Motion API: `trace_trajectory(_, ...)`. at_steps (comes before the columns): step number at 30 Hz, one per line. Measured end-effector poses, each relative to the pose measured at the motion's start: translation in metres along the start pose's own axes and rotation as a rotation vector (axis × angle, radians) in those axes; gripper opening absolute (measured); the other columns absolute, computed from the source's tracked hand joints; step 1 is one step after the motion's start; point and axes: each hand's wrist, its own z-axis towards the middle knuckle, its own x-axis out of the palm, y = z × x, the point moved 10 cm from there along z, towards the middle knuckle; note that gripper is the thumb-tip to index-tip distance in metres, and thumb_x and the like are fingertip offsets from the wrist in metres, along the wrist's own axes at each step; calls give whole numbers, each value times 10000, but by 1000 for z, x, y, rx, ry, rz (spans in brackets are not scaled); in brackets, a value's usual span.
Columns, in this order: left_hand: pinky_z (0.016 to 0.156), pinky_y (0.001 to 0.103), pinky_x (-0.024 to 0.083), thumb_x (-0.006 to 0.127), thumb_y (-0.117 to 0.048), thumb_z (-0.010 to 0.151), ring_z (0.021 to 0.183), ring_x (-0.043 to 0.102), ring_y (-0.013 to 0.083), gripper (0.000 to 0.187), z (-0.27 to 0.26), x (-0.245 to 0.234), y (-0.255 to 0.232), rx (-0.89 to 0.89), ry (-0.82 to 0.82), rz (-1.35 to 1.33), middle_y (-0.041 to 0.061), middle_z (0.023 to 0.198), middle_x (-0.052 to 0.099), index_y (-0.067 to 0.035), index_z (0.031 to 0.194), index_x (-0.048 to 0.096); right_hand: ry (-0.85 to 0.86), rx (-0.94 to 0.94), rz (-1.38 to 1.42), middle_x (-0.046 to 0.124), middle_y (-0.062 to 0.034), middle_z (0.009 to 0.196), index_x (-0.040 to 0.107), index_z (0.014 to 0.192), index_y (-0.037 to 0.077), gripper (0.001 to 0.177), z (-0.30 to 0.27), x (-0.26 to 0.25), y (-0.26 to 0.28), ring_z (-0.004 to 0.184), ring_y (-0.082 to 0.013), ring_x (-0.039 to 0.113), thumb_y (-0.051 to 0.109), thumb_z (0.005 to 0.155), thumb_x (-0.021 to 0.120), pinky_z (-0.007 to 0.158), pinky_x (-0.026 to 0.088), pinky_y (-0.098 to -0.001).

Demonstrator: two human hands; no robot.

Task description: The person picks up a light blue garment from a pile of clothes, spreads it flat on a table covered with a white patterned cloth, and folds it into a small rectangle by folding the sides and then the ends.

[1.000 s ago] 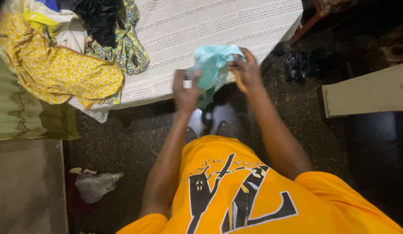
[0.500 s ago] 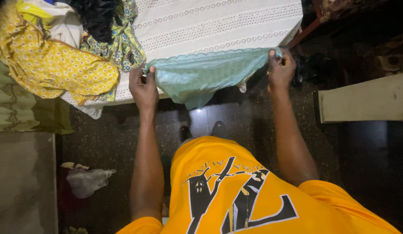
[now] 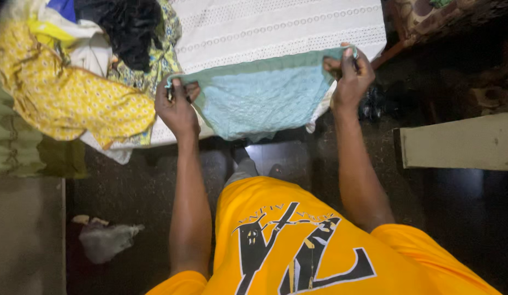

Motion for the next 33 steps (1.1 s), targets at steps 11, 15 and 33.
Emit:
trace_trajectory(11,818,347,646,646,-151,1053,893,722,171,184,145,61,35,13,109,-163,78,1006,708,-9,1164,682,30,-224,-20,627,-17,866,680,1381,-37,337,101,85,-21,768,-101,546,166,1113,665,703,511,-289)
trace_trajectory(15,805,315,636,644,-194,1050,906,729,169,228,185,72,60,-14,111,-141,81,994,718,-6,1177,662,48,-245,21,646,-24,922,654,1409,-46,354,141,111,-55,802,-109,560,158,1119,661,730,505,-296)
trace_trajectory(33,594,261,528,656,-174,1002,747,734,141,212,367,119,303,-184,-102,121,28,868,646,35,1042,659,9,125,-70,718,-21,952,661,1328,-37,326,311,162,-339,815,-83,644,160,1068,651,690,519,-237)
